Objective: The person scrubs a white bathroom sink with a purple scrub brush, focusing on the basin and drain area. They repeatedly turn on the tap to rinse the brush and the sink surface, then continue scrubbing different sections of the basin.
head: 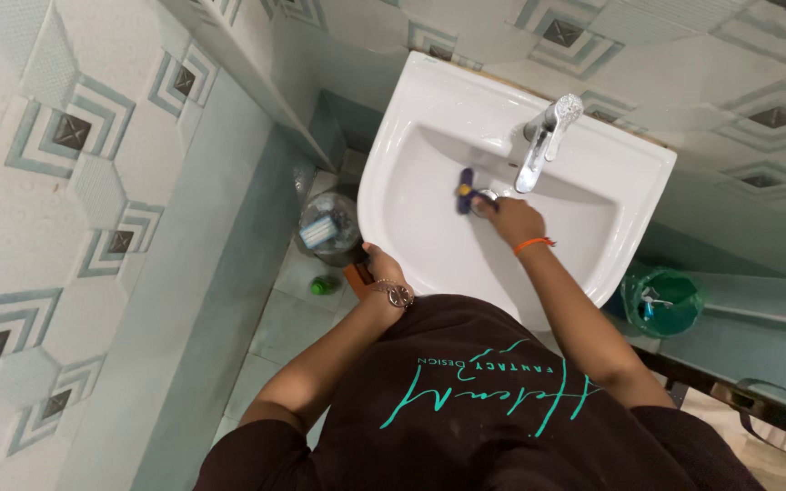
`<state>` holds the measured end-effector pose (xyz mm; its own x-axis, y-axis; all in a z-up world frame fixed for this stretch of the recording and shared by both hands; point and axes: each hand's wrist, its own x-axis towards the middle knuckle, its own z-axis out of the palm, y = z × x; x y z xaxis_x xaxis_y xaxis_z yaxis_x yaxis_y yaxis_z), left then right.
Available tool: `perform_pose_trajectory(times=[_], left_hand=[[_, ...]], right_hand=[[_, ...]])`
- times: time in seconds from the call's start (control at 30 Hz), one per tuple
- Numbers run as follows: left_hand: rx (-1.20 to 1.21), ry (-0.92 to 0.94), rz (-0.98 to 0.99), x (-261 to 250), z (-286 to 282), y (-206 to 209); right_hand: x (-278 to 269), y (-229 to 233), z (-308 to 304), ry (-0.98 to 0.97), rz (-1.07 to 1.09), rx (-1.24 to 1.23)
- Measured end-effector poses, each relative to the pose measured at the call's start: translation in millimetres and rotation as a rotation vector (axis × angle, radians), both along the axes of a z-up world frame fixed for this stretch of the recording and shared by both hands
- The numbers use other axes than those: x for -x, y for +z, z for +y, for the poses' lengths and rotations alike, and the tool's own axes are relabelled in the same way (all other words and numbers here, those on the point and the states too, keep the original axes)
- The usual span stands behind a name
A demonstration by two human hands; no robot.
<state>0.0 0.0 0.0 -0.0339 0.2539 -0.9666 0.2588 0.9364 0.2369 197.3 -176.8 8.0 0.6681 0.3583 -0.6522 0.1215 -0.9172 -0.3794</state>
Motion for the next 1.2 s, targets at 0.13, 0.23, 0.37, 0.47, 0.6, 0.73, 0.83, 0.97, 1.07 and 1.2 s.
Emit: perform_pose_trajectory(times=[0.13,0.23,0.37,0.47,0.6,0.73,0.83,0.97,1.07,1.2], left_hand=[[-0.258,-0.125,-0.004,7,5,-50],[-0.87,-0.03,-0.131,2,29,-60],[-1.32,-0.356,-0.141,0,57,-5],[-1.465,-0.754,0.049,-15,60,34],[-1.558,-0.947,0.172,-39,63,50],[-1.499,-0.997,0.267,-50,64,51],[-1.515,-0.971,0.271,-52,64,50],[-1.485,-0.977,0.207,-54,68,48],[-1.467,-0.983,0.179,-53,66,48],[-1.461,-0.971,0.128,-54,69,48]], right_hand=[[67,63,36,0.133,-0.008,-0.041],[90,77,36,0.146,0.033,-0.043],[54,67,-15,0.194,-0.014,0.08],[31,68,-47,0.129,-0.141,0.107],[45,64,-29,0.219,-0.128,0.083],[94,69,18,-0.018,0.266,-0.186],[90,75,11,0.078,0.187,-0.055],[38,75,-49,0.281,0.065,0.215],[5,89,-85,0.273,-0.003,0.399],[7,75,-74,0.323,-0.005,0.379]])
